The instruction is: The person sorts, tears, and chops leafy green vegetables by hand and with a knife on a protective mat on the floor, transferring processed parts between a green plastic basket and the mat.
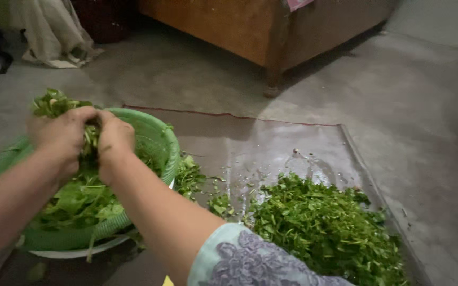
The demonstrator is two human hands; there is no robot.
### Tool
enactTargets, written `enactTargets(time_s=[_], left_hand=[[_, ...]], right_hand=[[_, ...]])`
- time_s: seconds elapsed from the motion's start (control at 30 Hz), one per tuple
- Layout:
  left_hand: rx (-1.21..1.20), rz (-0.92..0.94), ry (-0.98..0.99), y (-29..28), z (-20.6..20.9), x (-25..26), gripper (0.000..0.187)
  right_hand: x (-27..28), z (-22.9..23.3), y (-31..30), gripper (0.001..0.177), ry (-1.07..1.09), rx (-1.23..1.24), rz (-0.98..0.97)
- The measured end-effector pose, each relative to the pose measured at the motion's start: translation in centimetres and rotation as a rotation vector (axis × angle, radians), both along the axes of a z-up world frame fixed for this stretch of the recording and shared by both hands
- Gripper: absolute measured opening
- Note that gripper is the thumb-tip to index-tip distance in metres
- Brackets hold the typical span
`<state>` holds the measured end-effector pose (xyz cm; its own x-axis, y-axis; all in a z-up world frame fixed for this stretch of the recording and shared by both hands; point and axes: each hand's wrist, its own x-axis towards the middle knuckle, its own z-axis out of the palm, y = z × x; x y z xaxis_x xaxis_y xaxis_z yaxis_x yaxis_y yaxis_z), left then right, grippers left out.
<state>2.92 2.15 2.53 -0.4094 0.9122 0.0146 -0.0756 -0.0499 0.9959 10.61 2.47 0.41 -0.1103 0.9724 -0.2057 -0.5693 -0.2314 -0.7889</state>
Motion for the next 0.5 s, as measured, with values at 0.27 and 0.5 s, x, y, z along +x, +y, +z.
enactTargets(time_s=[0.27, 0.5], left_hand=[[-0.242, -0.42, 0.054, -2.9, 1.8, 1.0, 0.029], [-0.314, -0.346, 0.069, -3.7, 1.1, 1.0, 0.031]], right_hand=[[2.8, 1.6, -0.9, 0.078, -0.159, 0.13, 0.037], [2.4, 1.1, 0.2, 0.07, -0.852, 0.296, -0.197]])
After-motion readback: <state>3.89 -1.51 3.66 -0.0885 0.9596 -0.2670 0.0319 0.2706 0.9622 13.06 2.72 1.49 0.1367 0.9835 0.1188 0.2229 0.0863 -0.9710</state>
